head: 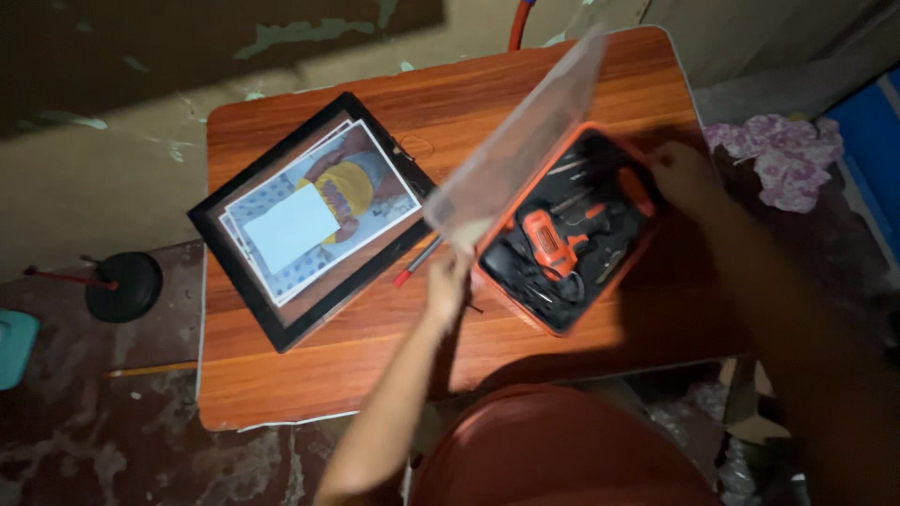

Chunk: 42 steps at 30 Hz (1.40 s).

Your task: The person retrieves a cordless drill from a plastic case, attaches a screw bit, and drives screws into a wall-mounted shelf. They handle a screw, the drill, and the shelf while working at a wooden table.

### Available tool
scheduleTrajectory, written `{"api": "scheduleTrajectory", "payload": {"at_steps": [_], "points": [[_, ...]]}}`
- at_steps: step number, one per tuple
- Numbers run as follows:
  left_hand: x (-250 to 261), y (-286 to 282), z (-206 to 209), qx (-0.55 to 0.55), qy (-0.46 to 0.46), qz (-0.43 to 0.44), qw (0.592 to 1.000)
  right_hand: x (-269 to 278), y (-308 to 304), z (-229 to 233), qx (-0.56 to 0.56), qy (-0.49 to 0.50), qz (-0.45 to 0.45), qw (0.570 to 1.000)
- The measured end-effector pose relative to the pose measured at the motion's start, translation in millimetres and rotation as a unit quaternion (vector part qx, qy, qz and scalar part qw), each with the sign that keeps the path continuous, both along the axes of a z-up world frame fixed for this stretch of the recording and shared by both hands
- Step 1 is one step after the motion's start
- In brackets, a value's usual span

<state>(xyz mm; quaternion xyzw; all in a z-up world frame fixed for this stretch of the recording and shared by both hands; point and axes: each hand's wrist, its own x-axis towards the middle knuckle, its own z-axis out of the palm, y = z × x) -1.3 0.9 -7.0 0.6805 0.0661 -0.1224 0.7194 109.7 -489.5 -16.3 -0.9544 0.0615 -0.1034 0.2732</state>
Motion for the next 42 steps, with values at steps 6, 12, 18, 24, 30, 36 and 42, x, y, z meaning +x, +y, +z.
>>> {"api": "scheduleTrajectory", "payload": {"at_steps": [6,12,18,24,30,36,42], "points": [[131.0,-31.1,17.7,0.162,-0.055,-0.013,0.985,-102.8,-16.0,-16.8,0.096,0.092,-0.097,0.986],[221.8,-80.8,43.8,0.295,-0.088,-0.068,0.949,-205.5,52.4,-50.8,0.252,0.215,-0.145,0.932],[246.6,-123.5,46.7,0.307,-0.164,-0.18,0.92,-254.5,159.2,-18.8,0.638,0.173,-0.1,0.744],[219.5,-111.5,47.7,0.283,-0.262,-0.159,0.909,-242.6,184.0,91.8,0.079,0.343,-0.09,0.932],[98.8,-65.2,24.9,0.326,-0.374,0.114,0.861,-178.6,235.7,121.4,0.053,0.003,0.102,0.993],[16.9,-42.2,9.3,0.269,-0.286,0.105,0.914,-166.2,269.5,132.0,-0.246,-0.048,0.142,0.958],[39.2,-29.6,39.6,0.3,-0.351,0.058,0.885,-153.1,269.6,137.9,-0.341,0.07,0.171,0.922]]}}
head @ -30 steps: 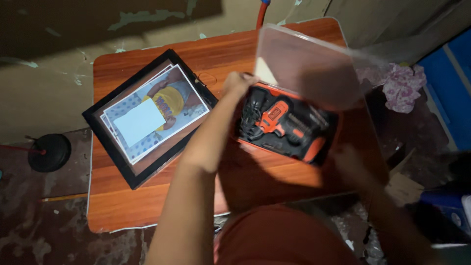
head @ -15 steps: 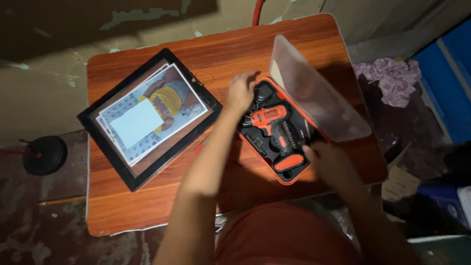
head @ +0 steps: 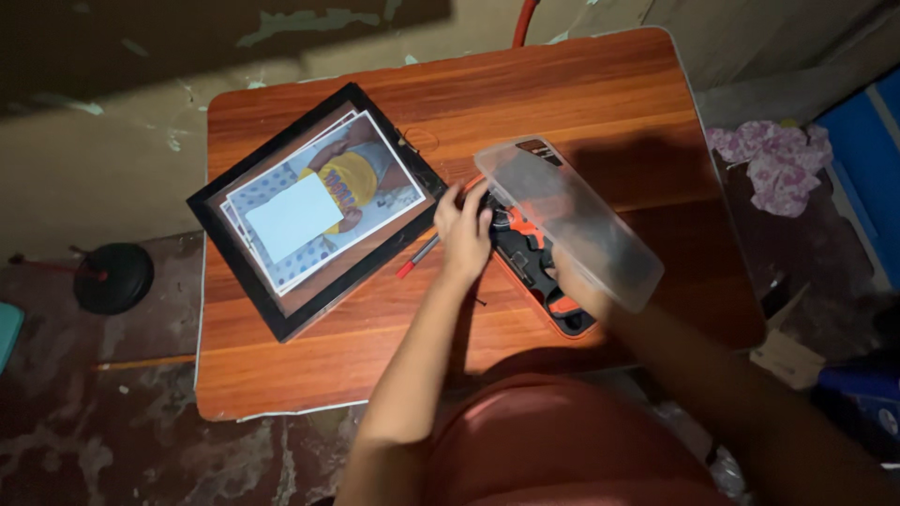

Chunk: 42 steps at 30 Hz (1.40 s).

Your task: The person retrieves a cordless drill from a plastic case, attaches a screw bit, and drives screws into a wall-mounted shelf. They handle a screw, the drill, and the shelf while working at a wooden table.

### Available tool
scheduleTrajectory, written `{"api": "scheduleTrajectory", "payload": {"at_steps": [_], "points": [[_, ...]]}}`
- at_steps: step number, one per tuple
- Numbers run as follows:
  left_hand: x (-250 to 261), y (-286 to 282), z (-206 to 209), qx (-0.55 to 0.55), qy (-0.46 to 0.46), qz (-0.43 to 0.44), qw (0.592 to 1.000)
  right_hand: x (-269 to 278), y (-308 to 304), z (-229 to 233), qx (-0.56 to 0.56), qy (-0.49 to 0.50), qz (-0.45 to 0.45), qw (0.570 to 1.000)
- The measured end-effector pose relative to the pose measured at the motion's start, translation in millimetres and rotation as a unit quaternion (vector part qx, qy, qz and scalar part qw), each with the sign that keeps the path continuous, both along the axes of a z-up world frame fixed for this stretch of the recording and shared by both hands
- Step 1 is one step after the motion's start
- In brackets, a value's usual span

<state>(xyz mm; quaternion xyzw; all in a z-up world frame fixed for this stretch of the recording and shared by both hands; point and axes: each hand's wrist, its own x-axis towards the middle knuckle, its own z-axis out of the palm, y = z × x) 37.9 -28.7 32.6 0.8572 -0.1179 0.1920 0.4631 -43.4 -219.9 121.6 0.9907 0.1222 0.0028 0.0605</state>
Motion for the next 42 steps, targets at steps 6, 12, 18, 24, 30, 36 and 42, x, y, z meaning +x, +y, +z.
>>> {"api": "scheduleTrajectory", "payload": {"at_steps": [6,12,18,24,30,36,42], "points": [[40.4,-9.6,51.6,0.05,-0.034,-0.107,0.992,24.3,-2.7,-64.8,0.066,0.036,-0.152,0.985],[59.8,-17.1,61.4,0.149,-0.015,-0.149,0.977,25.7,-18.0,-94.8,0.129,-0.003,-0.184,0.974],[63.4,-9.5,53.9,0.178,0.024,-0.236,0.955,16.8,-13.9,-91.0,0.143,-0.068,-0.163,0.974],[55.2,-0.7,51.8,0.3,0.15,-0.235,0.912,13.2,-11.6,-64.4,0.255,-0.086,-0.145,0.952],[53.5,-4.7,42.7,0.36,0.056,-0.197,0.91,10.9,-13.4,-49.3,0.269,-0.033,-0.169,0.947],[57.8,-3.4,37.1,0.287,0.179,-0.216,0.916,20.4,-26.1,-96.0,0.305,-0.094,-0.093,0.943],[72.2,10.1,36.9,0.213,0.207,-0.309,0.904,40.3,-46.0,-105.3,0.409,-0.06,-0.147,0.899]]}}
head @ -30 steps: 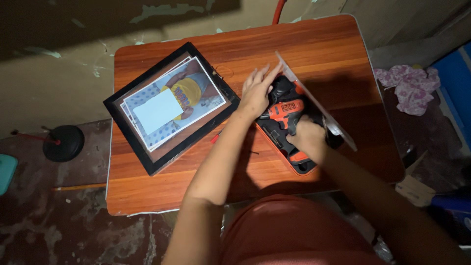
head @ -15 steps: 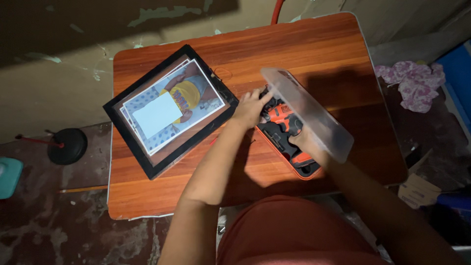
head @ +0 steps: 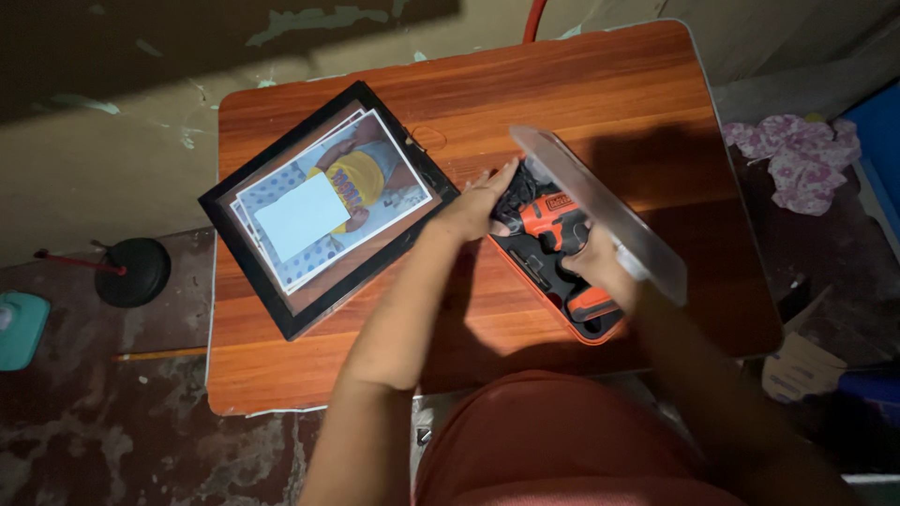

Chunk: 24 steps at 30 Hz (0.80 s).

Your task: The person retrieves a cordless drill from a plastic case, attaches a screw bit, and drives screws into a wall-mounted shelf. They handle a screw, the drill, and the shelf while working at a wooden table.

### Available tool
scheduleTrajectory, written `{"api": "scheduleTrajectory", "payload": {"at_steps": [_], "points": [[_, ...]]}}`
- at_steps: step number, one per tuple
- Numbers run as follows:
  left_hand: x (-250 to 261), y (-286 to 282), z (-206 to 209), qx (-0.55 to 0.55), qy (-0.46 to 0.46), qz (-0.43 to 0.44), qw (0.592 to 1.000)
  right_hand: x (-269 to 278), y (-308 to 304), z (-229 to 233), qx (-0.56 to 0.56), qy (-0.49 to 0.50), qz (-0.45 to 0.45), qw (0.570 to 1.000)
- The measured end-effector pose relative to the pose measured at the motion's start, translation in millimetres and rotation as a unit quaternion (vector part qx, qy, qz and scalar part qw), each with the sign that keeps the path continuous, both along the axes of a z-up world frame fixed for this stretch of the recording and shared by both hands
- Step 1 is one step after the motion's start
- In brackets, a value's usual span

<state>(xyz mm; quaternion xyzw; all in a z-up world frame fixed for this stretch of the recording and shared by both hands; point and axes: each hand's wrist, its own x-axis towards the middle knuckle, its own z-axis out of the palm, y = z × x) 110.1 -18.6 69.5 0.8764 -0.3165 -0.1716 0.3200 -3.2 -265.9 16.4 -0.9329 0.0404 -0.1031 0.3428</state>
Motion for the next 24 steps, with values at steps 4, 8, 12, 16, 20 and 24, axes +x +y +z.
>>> {"api": "scheduleTrajectory", "payload": {"at_steps": [4,8,12,16,20,24], "points": [[11.8,12.0,3.9,0.019,0.041,-0.062,0.997,-1.0,-11.1,37.6,0.008,0.161,0.026,0.987],[19.4,12.5,5.4,0.034,0.04,-0.069,0.996,-11.5,-17.2,78.5,-0.011,0.191,0.07,0.979],[16.6,11.4,5.8,0.023,0.037,-0.06,0.997,-24.5,-27.9,105.4,0.051,0.21,0.131,0.968],[2.4,11.3,14.5,0.056,-0.013,-0.037,0.998,-39.4,-47.4,119.4,0.092,0.244,0.159,0.952],[-23.6,14.9,30.3,0.058,-0.108,-0.011,0.992,-48.8,-60.1,123.4,0.184,0.276,0.19,0.924],[-49.9,18.5,40.7,-0.062,-0.177,0.043,0.981,-52.0,-67.8,124.9,0.196,0.257,0.2,0.925]]}}
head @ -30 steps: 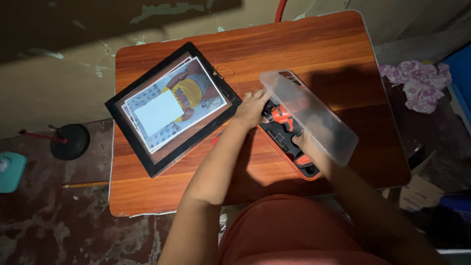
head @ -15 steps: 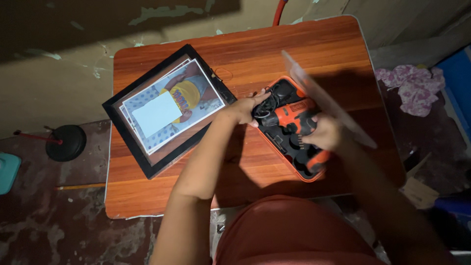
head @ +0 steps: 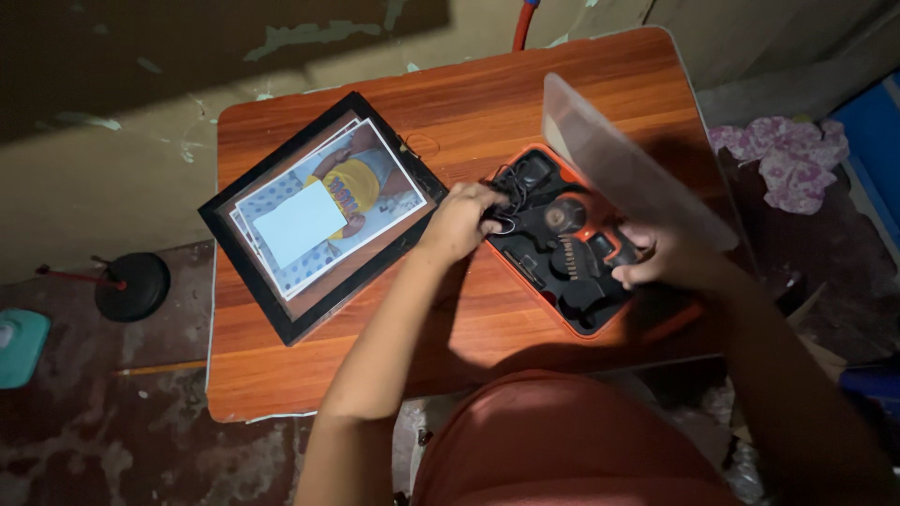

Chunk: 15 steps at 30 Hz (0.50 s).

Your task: The person retrieves a cordless drill from a plastic case, attaches a screw bit, and drives screws into a wall-mounted shelf. They handle a screw, the drill, and the shelf while working at a wooden table.

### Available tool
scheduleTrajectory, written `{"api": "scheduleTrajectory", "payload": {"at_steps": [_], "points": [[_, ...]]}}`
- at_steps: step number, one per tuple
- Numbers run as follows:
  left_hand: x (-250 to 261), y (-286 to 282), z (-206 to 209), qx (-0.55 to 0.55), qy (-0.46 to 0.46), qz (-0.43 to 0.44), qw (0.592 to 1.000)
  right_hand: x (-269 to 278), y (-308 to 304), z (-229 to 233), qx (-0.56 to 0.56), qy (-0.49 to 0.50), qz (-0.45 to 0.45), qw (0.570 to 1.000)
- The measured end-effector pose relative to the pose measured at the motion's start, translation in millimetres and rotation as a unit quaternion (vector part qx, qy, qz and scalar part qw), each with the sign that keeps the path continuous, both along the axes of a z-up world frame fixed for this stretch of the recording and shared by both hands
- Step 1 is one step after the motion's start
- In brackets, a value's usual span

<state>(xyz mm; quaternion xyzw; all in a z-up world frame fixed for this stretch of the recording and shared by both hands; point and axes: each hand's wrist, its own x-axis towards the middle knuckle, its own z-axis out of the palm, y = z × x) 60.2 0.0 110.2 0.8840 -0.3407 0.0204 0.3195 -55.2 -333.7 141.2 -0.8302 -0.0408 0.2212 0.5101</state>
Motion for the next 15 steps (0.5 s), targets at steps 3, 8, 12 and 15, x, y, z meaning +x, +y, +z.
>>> {"api": "scheduleTrajectory", "payload": {"at_steps": [3,8,12,15], "points": [[-9.2,-1.3,4.0,-0.004,-0.034,-0.006,0.999,3.0,-3.5,2.9,0.037,-0.012,-0.033,0.999],[-13.2,-9.0,1.7,0.085,0.006,-0.1,0.991,4.9,-7.1,-0.7,0.107,-0.042,-0.049,0.992],[-15.3,-16.3,-9.6,0.098,0.008,-0.145,0.984,13.8,-26.4,-17.5,0.149,0.008,-0.05,0.988],[-14.2,-21.4,-16.6,0.151,-0.006,-0.163,0.975,29.3,-49.5,-35.9,0.171,-0.049,0.05,0.983]]}}
